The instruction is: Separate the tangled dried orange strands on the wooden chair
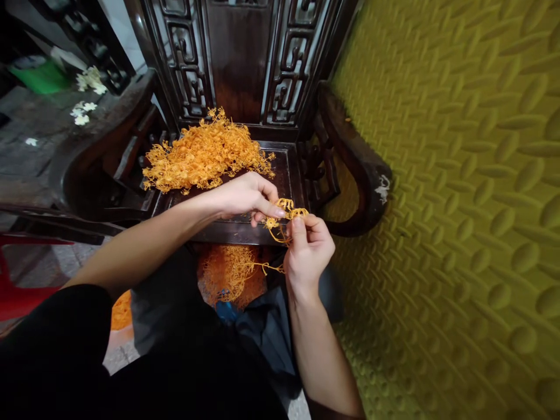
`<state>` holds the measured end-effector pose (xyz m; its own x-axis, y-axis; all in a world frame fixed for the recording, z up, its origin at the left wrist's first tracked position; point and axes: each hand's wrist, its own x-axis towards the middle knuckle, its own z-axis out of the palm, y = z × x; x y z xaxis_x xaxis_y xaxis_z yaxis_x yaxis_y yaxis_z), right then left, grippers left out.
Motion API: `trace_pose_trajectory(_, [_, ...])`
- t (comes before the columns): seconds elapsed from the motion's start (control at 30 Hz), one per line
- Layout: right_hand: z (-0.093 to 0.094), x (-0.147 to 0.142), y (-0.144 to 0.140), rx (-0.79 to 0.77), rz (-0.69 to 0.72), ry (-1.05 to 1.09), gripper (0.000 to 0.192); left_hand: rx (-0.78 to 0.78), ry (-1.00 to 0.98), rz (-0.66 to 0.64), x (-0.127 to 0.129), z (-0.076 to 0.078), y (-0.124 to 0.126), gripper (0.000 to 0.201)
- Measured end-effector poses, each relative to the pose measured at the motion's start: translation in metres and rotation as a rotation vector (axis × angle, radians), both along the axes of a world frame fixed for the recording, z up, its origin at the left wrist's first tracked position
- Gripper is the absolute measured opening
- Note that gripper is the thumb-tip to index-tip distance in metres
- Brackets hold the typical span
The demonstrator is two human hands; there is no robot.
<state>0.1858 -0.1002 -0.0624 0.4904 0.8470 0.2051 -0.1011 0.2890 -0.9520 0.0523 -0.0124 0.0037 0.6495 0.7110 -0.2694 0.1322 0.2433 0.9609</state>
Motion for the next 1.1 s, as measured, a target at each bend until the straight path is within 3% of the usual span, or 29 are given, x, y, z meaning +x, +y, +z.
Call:
trace_pose_trajectory(0.1, [0.0,0.012,0.001,-0.011,-0.005,0.055,0.026,0.051,0.013,0.081,-0.018,0.01,0.011,0.021])
trace_pose_trajectory(0.2, [0.001,0.031,0.001,0.027,-0.065,0.212,0.034,0.142,-0.019,0.356,-0.054,0.016,0.033,0.015])
trace_pose_trajectory(0.27, [0.001,0.036,0.0,0.032,-0.03,0.288,0.035,0.172,-0.085,0.517,-0.074,0.008,0.048,0.011])
trace_pose_trajectory(0.3, [0.001,0.035,-0.001,0.017,0.012,0.297,0.034,0.156,-0.113,0.537,-0.078,0.0,0.054,0.009])
trace_pose_trajectory(0.43, [-0.001,0.019,-0.003,-0.09,0.148,0.255,0.031,-0.02,-0.132,0.386,-0.06,-0.043,0.063,0.005])
trace_pose_trajectory(0.53, [-0.004,0.011,-0.002,-0.166,0.186,0.276,0.031,-0.026,-0.077,0.334,-0.039,-0.071,0.065,0.014])
trace_pose_trajectory(0.6, [-0.006,0.01,-0.001,-0.204,0.209,0.267,0.031,0.061,0.095,0.281,-0.032,-0.085,0.068,0.027])
trace_pose_trajectory(0.7, [-0.007,0.011,0.0,-0.265,0.239,0.193,0.031,0.412,0.437,0.094,-0.029,-0.096,0.07,0.058])
trace_pose_trajectory(0.8, [-0.008,0.011,0.0,-0.332,0.264,0.117,0.034,0.758,0.582,-0.034,-0.026,-0.085,0.06,0.059])
trace_pose_trajectory(0.97, [-0.014,0.014,-0.002,-0.35,0.303,0.035,0.035,0.93,0.263,-0.167,-0.011,-0.042,0.022,0.051])
trace_pose_trajectory(1.1, [-0.016,0.016,-0.006,-0.323,0.321,-0.017,0.037,1.105,0.293,-0.225,-0.009,-0.03,0.011,0.037])
